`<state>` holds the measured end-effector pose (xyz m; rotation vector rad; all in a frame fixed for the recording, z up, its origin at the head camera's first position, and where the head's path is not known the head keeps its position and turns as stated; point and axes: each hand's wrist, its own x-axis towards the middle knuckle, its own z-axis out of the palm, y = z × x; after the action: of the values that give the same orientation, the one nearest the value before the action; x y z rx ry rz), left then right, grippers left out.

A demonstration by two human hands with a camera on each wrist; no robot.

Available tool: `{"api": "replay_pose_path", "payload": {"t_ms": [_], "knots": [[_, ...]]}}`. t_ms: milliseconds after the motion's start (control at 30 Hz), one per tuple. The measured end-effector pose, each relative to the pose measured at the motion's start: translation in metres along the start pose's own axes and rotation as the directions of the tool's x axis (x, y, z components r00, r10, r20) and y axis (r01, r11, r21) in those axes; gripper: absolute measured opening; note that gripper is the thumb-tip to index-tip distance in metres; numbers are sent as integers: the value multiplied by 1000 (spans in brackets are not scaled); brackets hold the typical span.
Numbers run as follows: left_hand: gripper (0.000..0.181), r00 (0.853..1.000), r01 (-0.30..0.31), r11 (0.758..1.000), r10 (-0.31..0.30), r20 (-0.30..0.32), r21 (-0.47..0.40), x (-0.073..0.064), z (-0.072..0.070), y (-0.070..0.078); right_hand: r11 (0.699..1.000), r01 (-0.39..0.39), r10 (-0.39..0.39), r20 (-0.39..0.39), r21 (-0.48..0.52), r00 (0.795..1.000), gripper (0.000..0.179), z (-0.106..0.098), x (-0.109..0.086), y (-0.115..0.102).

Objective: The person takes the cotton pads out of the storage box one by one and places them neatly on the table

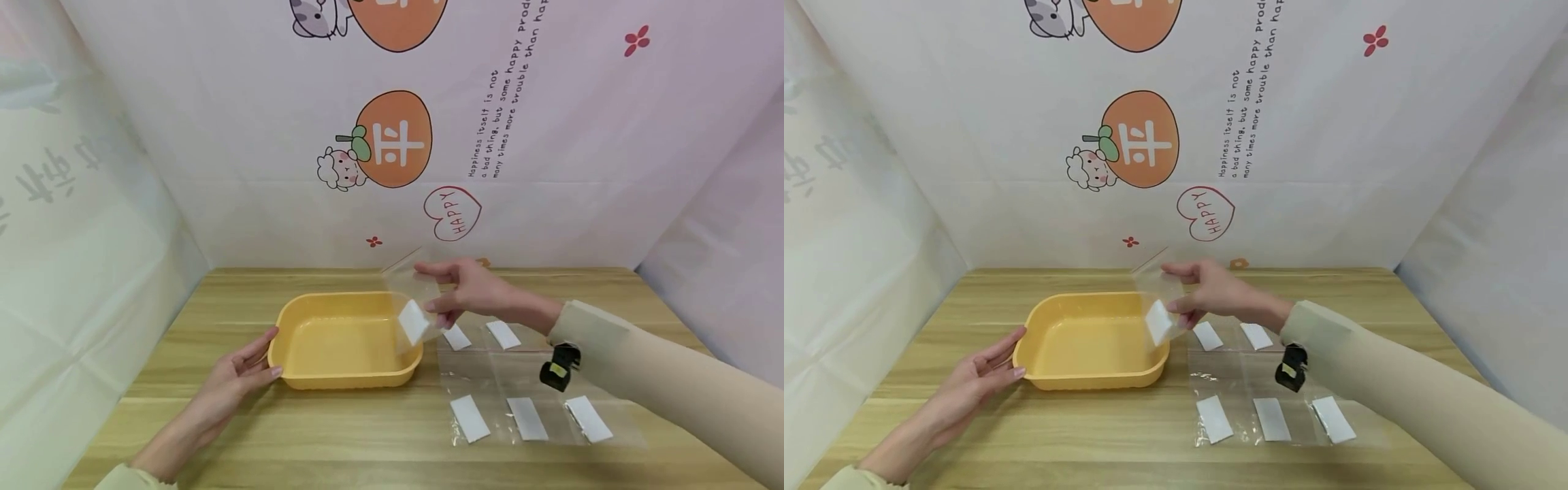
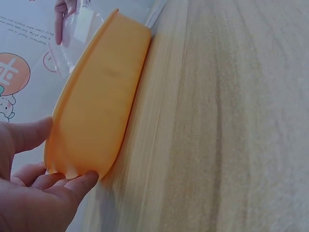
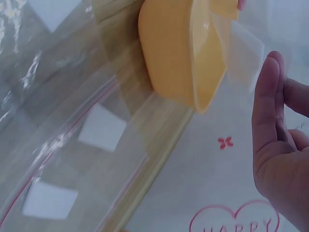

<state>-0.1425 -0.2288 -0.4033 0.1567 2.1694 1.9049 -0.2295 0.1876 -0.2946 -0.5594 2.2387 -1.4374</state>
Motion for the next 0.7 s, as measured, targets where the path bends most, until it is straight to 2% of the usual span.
{"api": "replay_pose_path", "payload": {"t_ms": [367,700], "knots": [[80,1000,-24,1000,24,-2,-19,0,0,0,1000,-26,26,-20,-16,999,85,-61,-37,36],[82,1000,-17,1000,17,-13,-18,0,0,0,995,-94,95,-41,14,995,84,-99,-60,80]]}}
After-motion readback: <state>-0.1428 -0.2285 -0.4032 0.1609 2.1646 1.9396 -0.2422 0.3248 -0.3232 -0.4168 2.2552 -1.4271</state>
